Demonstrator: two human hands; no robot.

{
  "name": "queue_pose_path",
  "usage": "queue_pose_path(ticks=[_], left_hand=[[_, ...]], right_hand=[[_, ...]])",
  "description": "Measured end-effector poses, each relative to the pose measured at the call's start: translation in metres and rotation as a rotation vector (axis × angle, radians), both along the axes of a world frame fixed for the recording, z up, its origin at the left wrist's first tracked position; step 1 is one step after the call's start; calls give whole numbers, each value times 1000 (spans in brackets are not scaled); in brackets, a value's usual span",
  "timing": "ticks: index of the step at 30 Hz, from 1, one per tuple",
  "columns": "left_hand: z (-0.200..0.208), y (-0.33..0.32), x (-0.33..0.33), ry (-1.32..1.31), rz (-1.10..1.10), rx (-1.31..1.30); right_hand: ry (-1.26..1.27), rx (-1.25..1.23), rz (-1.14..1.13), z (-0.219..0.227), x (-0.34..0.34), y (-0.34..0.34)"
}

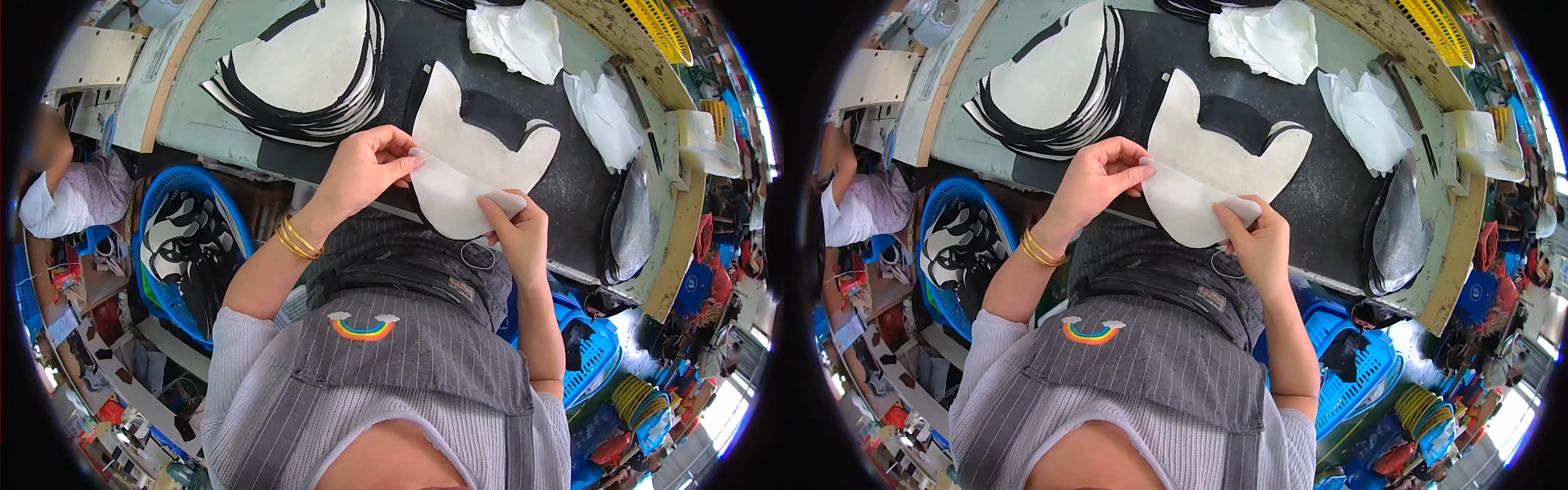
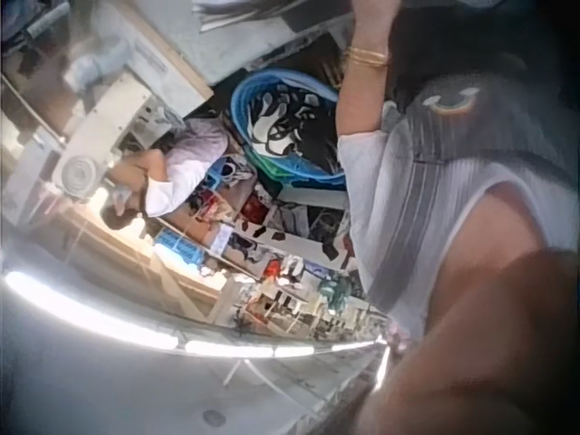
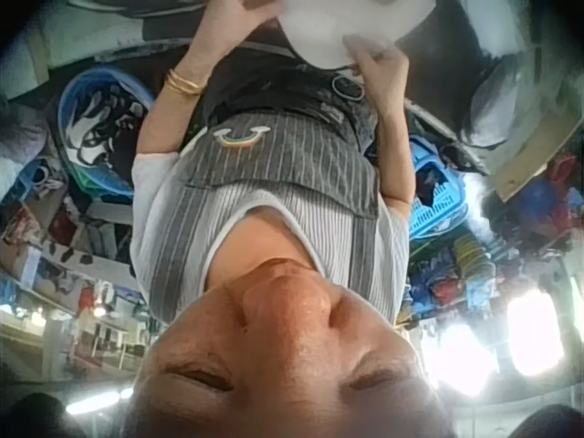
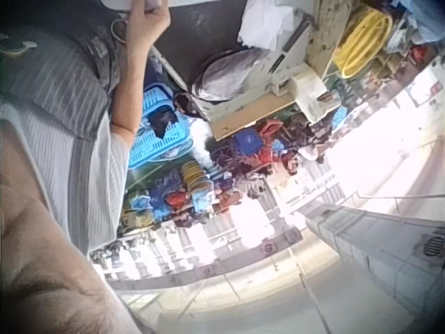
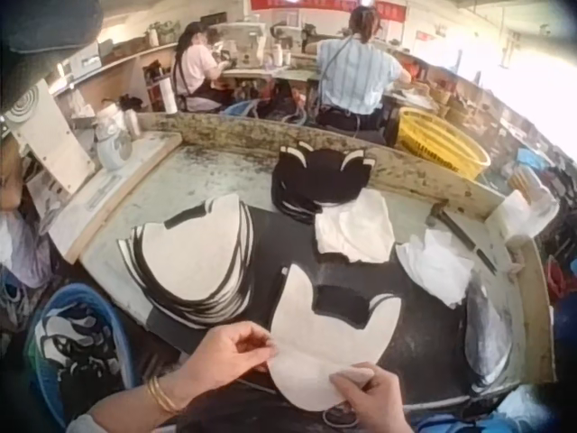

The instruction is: Manually aligning and assembling shoe upper components at a factory workbench.

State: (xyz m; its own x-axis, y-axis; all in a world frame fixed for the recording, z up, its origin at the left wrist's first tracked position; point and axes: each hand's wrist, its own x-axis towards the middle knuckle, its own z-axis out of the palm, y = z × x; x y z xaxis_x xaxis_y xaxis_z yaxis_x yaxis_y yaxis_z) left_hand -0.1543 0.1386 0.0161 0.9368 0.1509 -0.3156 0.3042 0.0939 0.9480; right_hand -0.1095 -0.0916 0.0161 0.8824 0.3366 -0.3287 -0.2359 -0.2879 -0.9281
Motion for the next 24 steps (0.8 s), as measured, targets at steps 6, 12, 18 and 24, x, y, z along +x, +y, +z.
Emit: queue_pose_path(ticks=[6,12,18,24], left_hand=[[2,7,2,18,-66,6],[3,-4,1,-289,-8,749],[-4,-29,-29,-622,-581,979],[-13,-29,-21,-651,-743,1123]], right_hand=[[48,-37,27,0,-2,4],[-111,-145,26,-4,-8,6],[-290,-224,47,-7,-8,4],[-822,-480,15,-20,-11,-10]])
